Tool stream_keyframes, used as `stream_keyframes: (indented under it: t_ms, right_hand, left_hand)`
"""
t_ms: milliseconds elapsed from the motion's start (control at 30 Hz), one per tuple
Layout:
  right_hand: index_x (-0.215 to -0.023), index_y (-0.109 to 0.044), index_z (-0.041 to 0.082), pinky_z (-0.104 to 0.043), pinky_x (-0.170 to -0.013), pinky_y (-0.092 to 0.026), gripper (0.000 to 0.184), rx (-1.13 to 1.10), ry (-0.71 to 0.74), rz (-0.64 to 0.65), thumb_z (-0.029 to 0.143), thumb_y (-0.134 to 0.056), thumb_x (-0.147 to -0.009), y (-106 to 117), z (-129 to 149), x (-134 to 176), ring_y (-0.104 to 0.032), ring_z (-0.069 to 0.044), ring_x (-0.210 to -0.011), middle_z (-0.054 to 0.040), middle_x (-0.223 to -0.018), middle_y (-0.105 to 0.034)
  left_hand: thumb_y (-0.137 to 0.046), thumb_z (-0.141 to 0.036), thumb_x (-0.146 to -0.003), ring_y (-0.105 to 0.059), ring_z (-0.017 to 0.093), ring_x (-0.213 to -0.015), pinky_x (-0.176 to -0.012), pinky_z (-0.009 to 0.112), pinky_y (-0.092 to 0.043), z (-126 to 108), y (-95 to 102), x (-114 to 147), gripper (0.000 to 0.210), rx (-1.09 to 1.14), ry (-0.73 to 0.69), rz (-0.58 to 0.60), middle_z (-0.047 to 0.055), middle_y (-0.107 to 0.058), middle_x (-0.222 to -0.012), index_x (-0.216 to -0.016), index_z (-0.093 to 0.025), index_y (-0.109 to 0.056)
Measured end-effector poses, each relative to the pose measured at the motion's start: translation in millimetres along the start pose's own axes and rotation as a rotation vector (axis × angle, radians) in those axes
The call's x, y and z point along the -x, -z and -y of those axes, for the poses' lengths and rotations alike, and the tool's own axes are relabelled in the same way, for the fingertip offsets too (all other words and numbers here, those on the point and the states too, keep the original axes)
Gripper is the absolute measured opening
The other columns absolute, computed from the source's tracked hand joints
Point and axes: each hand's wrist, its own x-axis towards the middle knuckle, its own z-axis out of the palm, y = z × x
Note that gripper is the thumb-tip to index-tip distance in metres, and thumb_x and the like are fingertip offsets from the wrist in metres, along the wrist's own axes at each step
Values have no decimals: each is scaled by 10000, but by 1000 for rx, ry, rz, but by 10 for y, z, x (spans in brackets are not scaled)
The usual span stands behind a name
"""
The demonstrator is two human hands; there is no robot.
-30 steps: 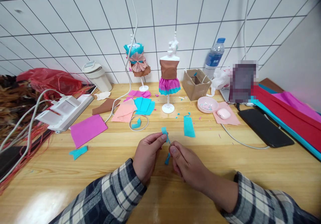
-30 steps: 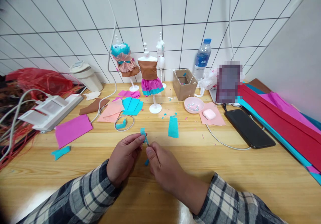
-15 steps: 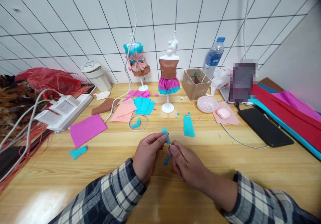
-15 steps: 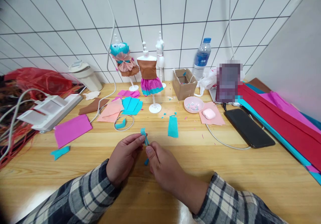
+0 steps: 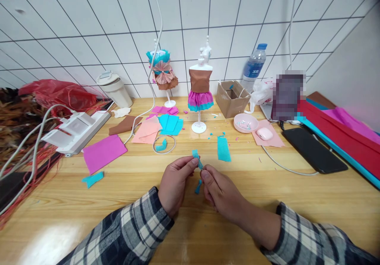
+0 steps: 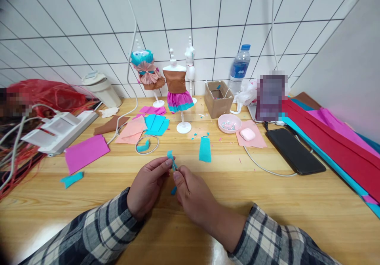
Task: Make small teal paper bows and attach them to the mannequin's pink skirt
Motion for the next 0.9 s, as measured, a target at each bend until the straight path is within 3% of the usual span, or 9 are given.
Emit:
stream_keyframes:
  t_ms: [900]
  right_hand:
    - [-755,-381,228,-261,-520,-311,361,87,53,-33,477,-258,-986,15,-48,-28,-403,-123,-508,53,-545,-420]
  left_hand:
    - [-797,-373,-650,-542,112,-694,-686,253,-410,26,25,-22,308,-45,12,13,22,-681,-753,-874,-168,-747]
